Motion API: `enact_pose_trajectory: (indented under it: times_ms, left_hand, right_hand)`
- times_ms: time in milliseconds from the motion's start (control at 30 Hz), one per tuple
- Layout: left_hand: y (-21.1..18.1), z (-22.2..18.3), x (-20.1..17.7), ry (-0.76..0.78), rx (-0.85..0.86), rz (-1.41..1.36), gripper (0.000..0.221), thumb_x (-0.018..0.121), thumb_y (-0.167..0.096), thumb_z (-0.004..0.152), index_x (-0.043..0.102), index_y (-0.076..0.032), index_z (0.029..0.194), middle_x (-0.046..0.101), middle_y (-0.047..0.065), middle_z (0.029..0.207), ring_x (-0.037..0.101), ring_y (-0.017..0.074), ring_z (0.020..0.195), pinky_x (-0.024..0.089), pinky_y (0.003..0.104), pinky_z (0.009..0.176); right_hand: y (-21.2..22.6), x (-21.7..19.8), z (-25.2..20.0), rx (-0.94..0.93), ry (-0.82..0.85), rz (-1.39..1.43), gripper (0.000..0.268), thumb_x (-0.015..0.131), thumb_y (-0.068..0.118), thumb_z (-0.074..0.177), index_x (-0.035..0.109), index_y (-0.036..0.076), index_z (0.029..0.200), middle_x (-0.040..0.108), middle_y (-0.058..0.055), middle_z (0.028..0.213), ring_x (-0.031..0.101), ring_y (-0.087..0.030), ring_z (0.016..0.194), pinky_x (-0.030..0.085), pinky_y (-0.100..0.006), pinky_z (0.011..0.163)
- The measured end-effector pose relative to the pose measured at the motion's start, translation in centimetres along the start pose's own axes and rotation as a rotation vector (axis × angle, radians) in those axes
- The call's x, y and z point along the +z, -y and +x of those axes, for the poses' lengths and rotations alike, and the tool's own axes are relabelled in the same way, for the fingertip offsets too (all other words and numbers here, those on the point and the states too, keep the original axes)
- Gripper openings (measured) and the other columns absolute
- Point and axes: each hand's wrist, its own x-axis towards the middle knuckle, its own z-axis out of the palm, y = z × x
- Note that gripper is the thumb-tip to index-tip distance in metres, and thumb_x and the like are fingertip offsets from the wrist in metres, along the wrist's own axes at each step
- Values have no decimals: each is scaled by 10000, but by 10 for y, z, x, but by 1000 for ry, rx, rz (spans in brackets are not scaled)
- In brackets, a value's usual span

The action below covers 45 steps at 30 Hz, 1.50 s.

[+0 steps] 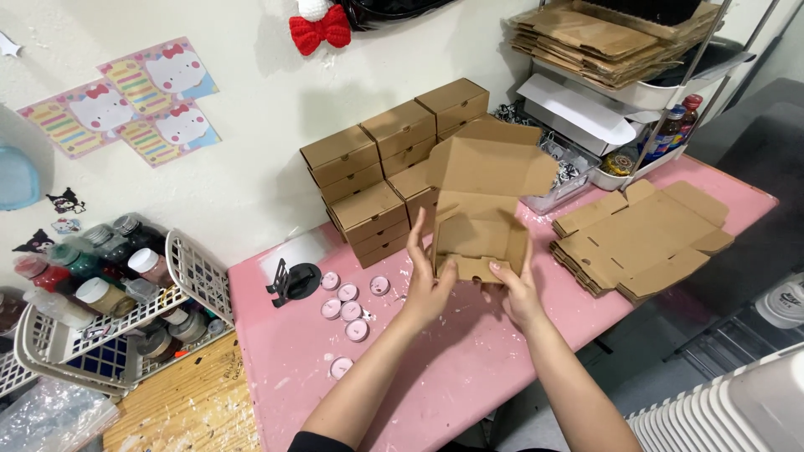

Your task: The person is assembling small cardboard boxes and filling them with pink wax melts and decorative paper shred.

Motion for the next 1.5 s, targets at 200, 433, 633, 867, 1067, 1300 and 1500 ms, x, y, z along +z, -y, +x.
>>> enact_pose_trajectory:
  times_ms: [200,433,633,867,1067,1300,1500]
  left_hand:
    - [62,-27,17,-106,-779,-384,557,527,-34,987,381,-165,1508,615,152,1321,630,209,1059,534,312,829]
    - [98,-38,19,-306,-739,-374,557,505,92,892,494,-126,1404,633,43,1193,606,119,973,513,258,777]
    - [132,-41,4,-187,-676,-429,595,472,115,821,427,-103,1373,572,14,1290,577,117,1162,532,268,942]
    - [70,-20,-16,318,-882,367,394,558,-193,927,478,-108,1303,654,143,1203,643,273,1067,509,381,931]
    - [71,-38,-10,674,-800,869,372,562,-376,939,673,-76,1130,727,168,1075,684,354,1018,541,482,897]
    - [70,-45,-7,601,-783,947,405,543,-361,984,760,-21,940,725,205,908,723,379,893,568,487,833]
    - [18,33,14,519,-630,1100,438,600,-440,977,676,-10,947,728,181,819,737,362,795,585,481,713]
  right_hand:
    - [-33,-20,13,72,-206,-112,624,628,75,920,337,191,1460,623,-79,1105,639,-177,847,497,-316,559]
    - [-36,-19,15,219,-267,-186,464,600,103,905,461,133,1346,625,-59,1071,628,-168,855,525,-333,605]
    - [-28,-44,-1,24,-152,180,547,602,191,975,462,-24,1457,650,-144,1309,634,-263,1189,547,-403,987]
    - [23,-11,-15,-137,-367,-416,866,801,158,819,283,33,1502,502,-172,1415,535,-244,1284,469,-383,1046]
    - [20,-35,11,-214,-196,-936,933,817,151,811,251,16,1540,458,-254,1435,513,-314,1303,457,-438,1057]
    - [80,-43,59,-235,-323,-897,624,711,162,919,477,58,1488,545,-181,1475,599,-313,1301,493,-381,1089]
    - [89,-152,243,-82,-259,-1606,763,906,240,764,552,-22,1388,593,-305,1347,596,-408,1223,469,-461,1078]
